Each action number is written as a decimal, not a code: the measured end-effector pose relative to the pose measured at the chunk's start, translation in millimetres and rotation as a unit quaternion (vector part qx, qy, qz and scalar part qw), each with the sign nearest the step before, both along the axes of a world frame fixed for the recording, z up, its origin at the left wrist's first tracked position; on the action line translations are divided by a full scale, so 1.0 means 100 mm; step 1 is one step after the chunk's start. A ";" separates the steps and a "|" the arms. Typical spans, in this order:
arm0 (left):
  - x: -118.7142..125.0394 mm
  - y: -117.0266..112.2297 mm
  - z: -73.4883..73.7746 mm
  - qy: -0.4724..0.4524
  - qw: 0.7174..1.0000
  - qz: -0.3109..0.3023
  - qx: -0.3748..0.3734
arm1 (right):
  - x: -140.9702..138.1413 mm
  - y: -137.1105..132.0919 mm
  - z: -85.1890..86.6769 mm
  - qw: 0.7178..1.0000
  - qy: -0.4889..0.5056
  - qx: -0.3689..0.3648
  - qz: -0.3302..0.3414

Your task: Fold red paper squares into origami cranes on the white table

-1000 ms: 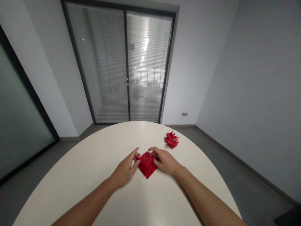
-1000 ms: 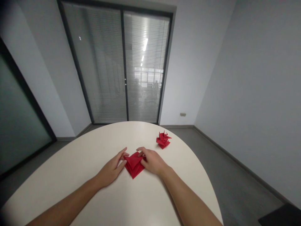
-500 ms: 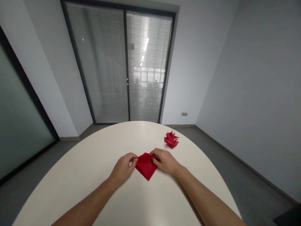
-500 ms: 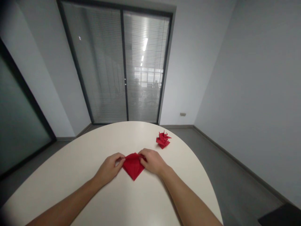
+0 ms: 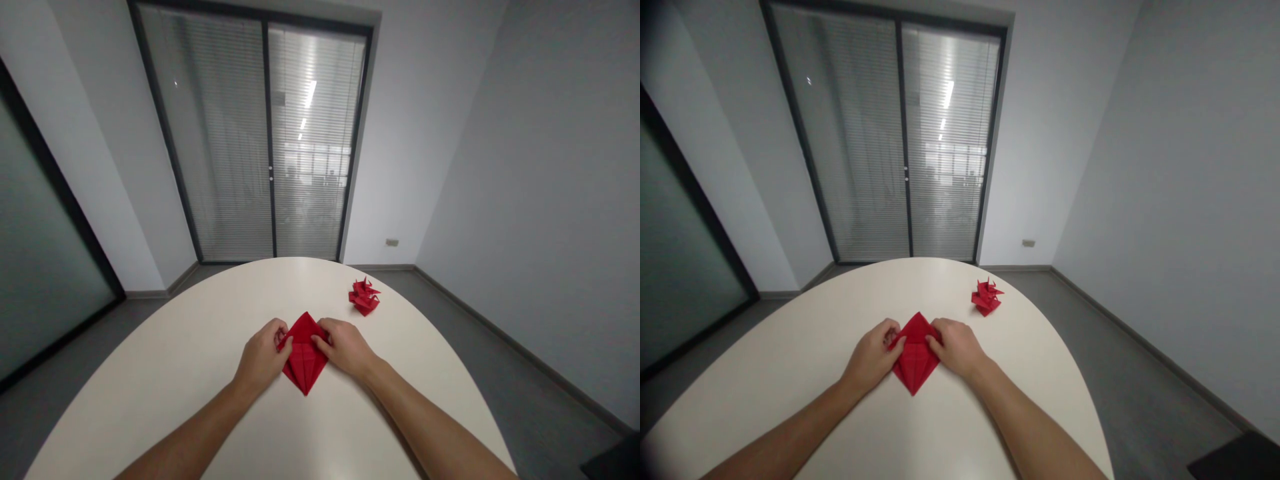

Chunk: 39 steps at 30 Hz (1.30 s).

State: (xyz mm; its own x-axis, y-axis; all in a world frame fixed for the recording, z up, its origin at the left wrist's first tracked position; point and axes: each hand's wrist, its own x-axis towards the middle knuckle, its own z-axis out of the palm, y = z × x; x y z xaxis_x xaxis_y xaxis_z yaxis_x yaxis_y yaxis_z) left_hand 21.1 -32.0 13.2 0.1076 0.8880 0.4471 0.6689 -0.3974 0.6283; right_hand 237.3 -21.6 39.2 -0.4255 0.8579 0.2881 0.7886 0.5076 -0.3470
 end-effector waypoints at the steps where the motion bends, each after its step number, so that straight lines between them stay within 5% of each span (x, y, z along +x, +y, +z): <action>1: 0.01 0.01 -0.01 -0.007 1.000 0.007 -0.006 | 0.00 0.00 0.00 1.000 0.003 -0.004 -0.001; 7: 0.01 0.06 -0.06 -0.043 0.999 0.017 -0.024 | -0.02 -0.01 -0.01 0.999 0.038 -0.029 -0.015; 15: 0.02 -0.02 0.02 -0.099 0.993 -0.052 -0.042 | -0.05 0.02 -0.07 0.994 0.094 -0.045 -0.029; 35: -0.03 0.03 -0.08 0.062 0.992 -0.106 0.015 | -0.03 0.03 -0.07 0.997 0.068 -0.022 -0.009; 39: -0.03 0.01 -0.06 0.088 0.990 -0.110 0.020 | -0.02 0.03 -0.07 0.996 0.069 0.007 0.060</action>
